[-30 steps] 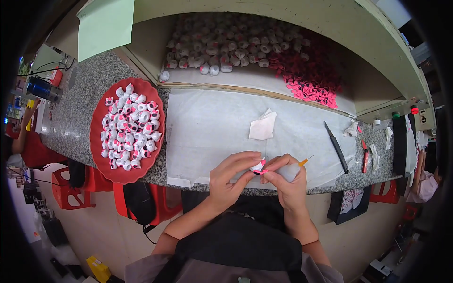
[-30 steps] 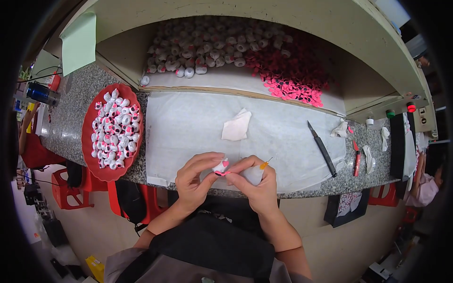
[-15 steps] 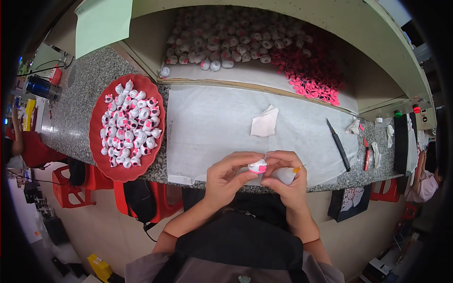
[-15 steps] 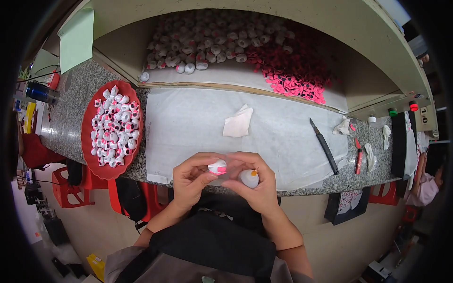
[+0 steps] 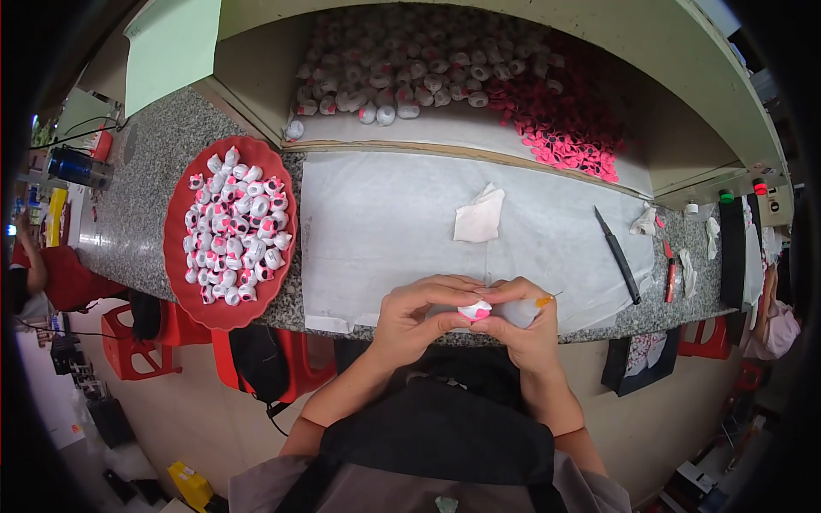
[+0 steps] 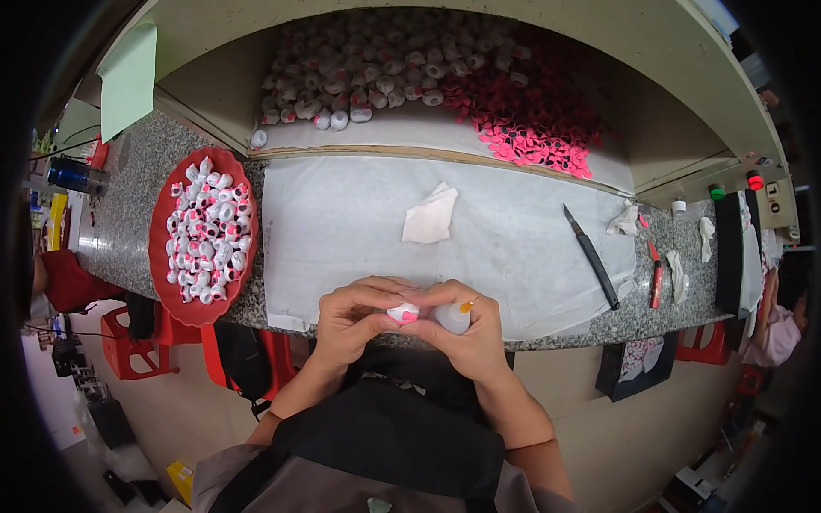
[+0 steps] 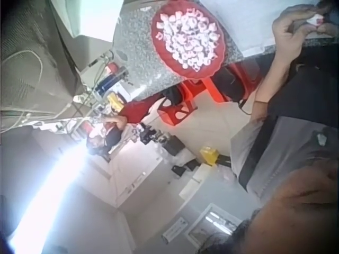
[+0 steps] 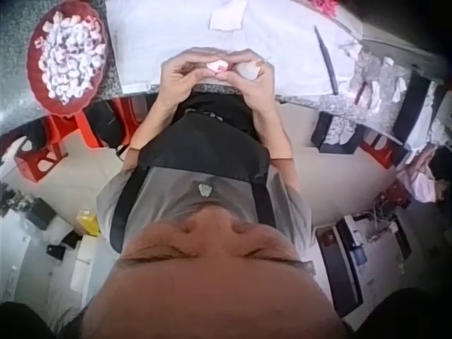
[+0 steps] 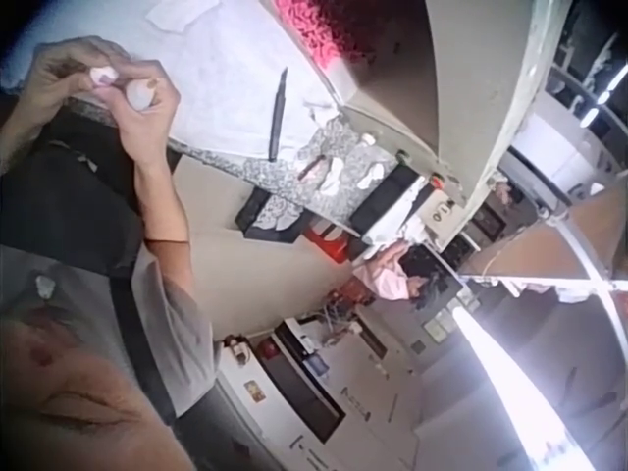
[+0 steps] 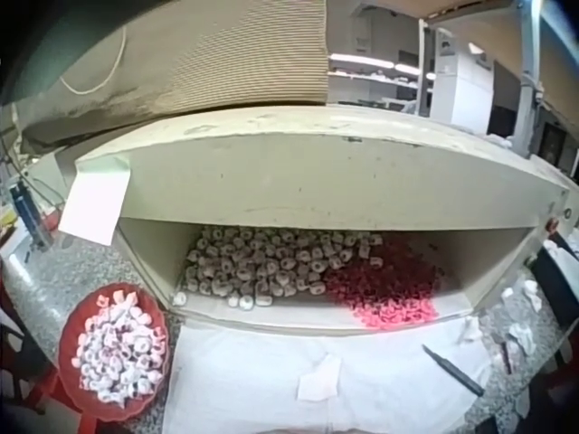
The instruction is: Assembling small decorative products by applying glue to plastic caps and inserting figurines.
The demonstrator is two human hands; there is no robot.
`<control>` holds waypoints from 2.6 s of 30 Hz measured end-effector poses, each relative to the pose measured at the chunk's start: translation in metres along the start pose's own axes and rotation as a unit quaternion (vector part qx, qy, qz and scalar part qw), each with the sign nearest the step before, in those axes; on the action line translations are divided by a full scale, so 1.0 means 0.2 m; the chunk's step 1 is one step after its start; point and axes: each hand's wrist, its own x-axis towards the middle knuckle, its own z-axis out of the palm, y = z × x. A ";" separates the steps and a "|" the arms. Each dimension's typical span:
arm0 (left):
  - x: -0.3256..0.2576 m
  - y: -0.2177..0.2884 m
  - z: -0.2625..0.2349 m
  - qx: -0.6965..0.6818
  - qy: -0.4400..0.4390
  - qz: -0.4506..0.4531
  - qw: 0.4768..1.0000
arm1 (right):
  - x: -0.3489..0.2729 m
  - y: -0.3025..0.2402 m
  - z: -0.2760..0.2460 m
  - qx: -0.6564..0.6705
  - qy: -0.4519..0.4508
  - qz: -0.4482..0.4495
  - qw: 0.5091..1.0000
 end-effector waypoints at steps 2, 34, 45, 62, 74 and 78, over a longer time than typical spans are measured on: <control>0.00 -0.01 0.00 -0.012 0.003 0.004 1.000 | 0.00 0.00 0.00 0.001 -0.002 0.001 1.000; -0.02 -0.01 0.01 -0.080 0.012 -0.004 0.997 | 0.02 0.01 0.01 -0.033 -0.008 -0.030 0.999; -0.03 -0.01 0.05 0.006 0.035 0.034 0.999 | -0.01 0.00 0.03 0.028 0.018 -0.010 0.999; 0.43 0.44 -0.11 0.633 0.130 0.187 0.740 | -0.01 0.02 -0.18 -0.045 0.108 -0.106 0.988; 1.07 -0.17 -0.15 0.758 0.066 0.331 0.559 | -0.15 -0.06 -0.26 0.047 0.071 -0.024 0.996; 0.95 -0.06 -0.08 0.747 0.018 0.261 0.611 | -0.14 -0.08 -0.26 0.051 0.078 -0.053 0.994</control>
